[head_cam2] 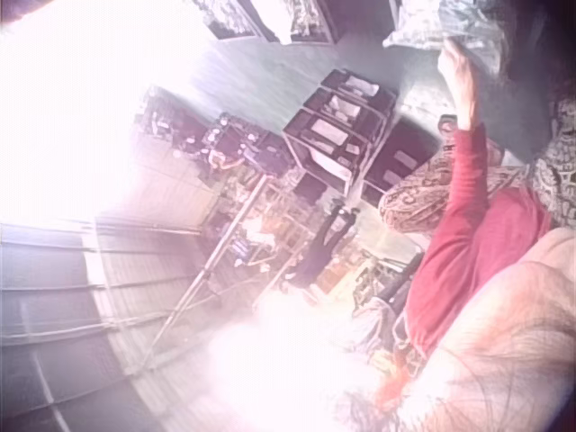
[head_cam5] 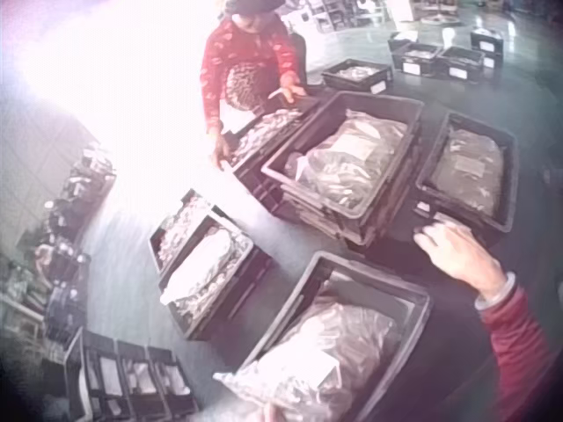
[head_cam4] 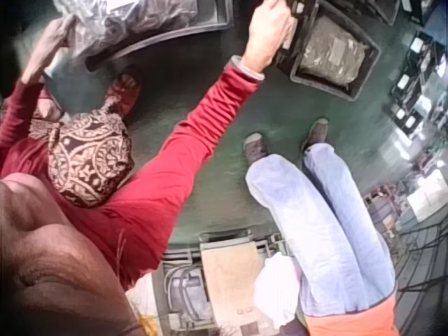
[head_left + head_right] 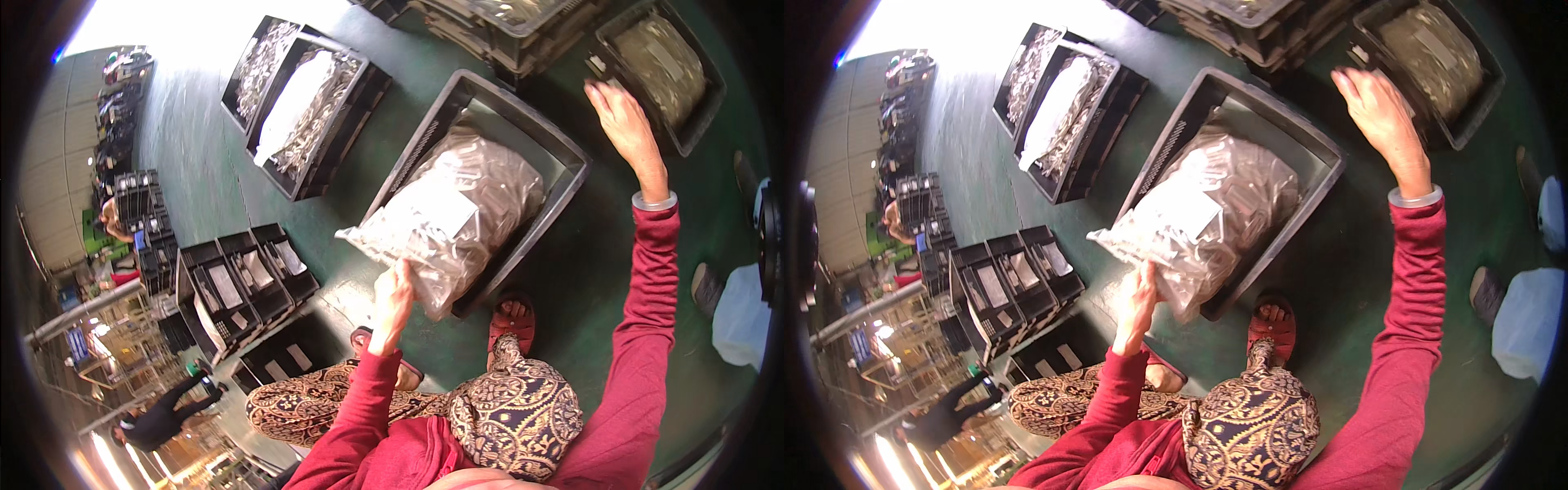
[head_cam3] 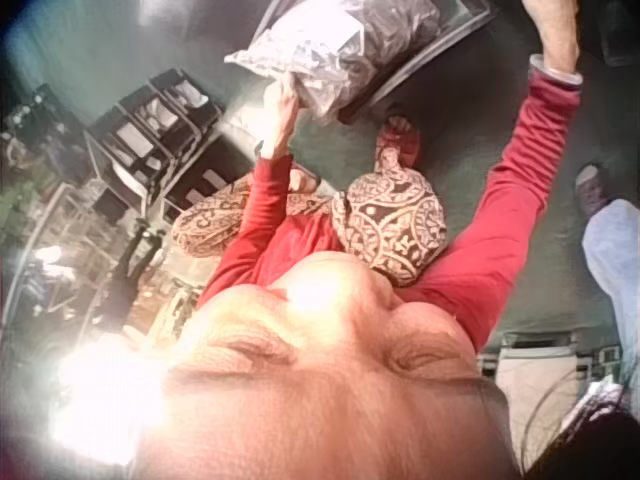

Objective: The person moves plastic-wrapped bags of metal parts between black crates, opens bags, and pours parts into crates. They also handle loose metal parts and place them into bags and crates.

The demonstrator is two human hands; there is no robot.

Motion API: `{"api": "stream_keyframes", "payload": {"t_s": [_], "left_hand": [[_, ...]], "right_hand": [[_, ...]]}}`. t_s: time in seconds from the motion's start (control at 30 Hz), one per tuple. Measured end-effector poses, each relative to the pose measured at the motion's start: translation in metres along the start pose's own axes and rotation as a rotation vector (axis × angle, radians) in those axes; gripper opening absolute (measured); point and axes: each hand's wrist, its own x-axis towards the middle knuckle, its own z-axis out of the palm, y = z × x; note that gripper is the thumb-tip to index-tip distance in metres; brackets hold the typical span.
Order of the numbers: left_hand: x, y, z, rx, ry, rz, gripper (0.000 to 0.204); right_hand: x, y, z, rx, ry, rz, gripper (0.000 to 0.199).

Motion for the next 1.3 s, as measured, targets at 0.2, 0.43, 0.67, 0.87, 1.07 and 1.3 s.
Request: {"api": "stream_keyframes", "payload": {"t_s": [0.2, 0.43, 0.67, 0.87, 1.07, 1.3], "left_hand": [[0.027, 0.013, 0.073, -0.284, -0.117, 0.183, 0.036], [-0.019, 0.043, 0.021, -0.382, -0.295, 0.015, 0.045], [-0.032, -0.010, -0.013, -0.259, -0.202, -0.296, 0.053], [0.001, -0.044, 0.072, -0.854, 0.066, -0.076, 0.039], [0.014, -0.033, 0.031, -0.810, 0.297, -0.094, 0.029], [0.071, -0.107, -0.099, -0.201, 0.322, 0.111, 0.048]], "right_hand": [[-0.002, -0.017, 0.027, 0.092, -0.450, 0.153, 0.076], [0.014, -0.016, -0.021, 0.084, -0.573, 0.416, 0.073], [0.024, 0.033, 0.060, 0.320, -0.426, 0.145, 0.073], [0.040, -0.029, 0.062, 0.343, -0.626, 0.348, 0.059], [-0.009, -0.045, 0.001, 0.271, -0.745, 0.363, 0.048], [-0.077, -0.153, -0.053, 1.305, -0.812, 0.565, 0.040]]}}
